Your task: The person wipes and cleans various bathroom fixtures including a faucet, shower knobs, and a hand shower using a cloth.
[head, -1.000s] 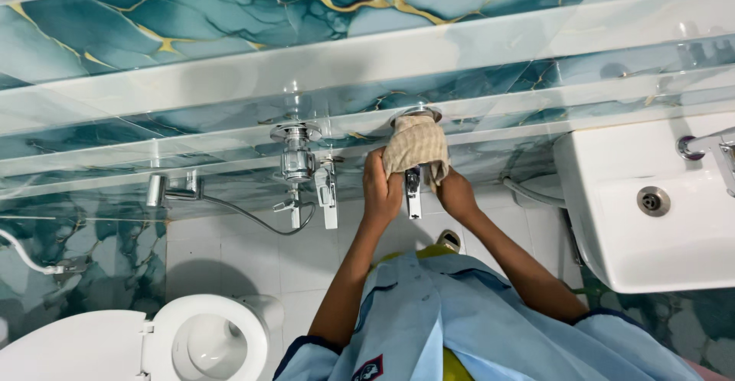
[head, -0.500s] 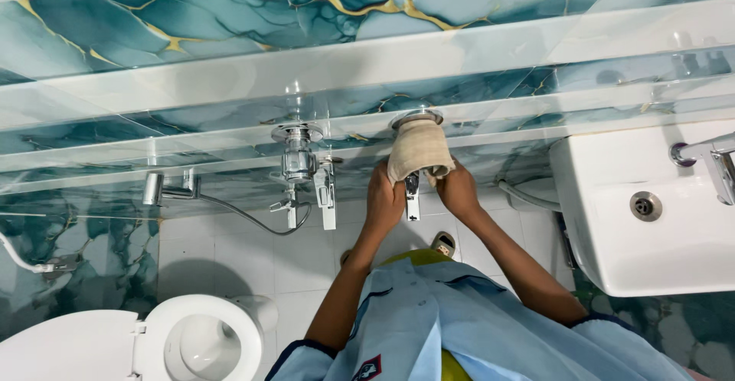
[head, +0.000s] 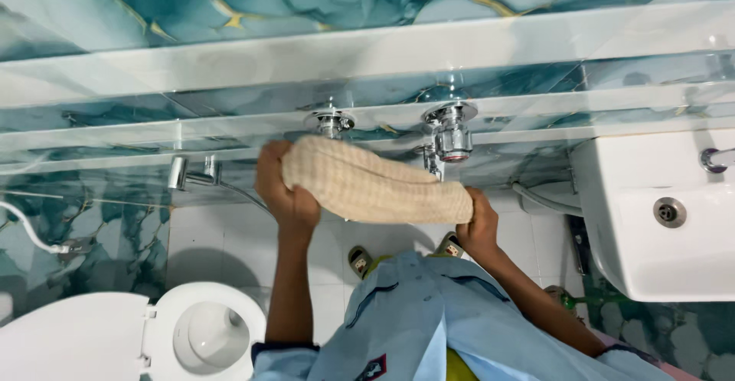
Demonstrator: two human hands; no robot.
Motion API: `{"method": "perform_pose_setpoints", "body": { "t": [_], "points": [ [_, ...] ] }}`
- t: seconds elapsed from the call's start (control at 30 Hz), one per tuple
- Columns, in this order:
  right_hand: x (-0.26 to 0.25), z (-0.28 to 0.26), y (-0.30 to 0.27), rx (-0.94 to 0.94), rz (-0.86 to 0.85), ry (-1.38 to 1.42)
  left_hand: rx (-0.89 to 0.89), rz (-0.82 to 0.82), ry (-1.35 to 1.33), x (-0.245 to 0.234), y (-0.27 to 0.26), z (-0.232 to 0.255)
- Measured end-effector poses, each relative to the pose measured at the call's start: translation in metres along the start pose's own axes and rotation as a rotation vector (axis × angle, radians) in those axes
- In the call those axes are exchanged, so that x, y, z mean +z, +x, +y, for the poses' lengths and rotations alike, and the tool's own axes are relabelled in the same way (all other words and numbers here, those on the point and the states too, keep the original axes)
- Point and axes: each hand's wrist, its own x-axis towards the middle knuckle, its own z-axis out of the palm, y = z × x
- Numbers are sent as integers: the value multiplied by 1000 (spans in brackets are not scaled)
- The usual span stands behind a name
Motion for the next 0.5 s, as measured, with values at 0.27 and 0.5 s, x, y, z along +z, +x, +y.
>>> {"method": "perform_pose_setpoints", "body": {
  "t": [0.27, 0.5],
  "points": [
    [85, -60, 79, 132, -78, 31, -135, 190, 419, -35, 16, -147],
    [131, -94, 111, -80, -161, -96, -755, -297, 106, 25, -157, -208]
  ]
}}
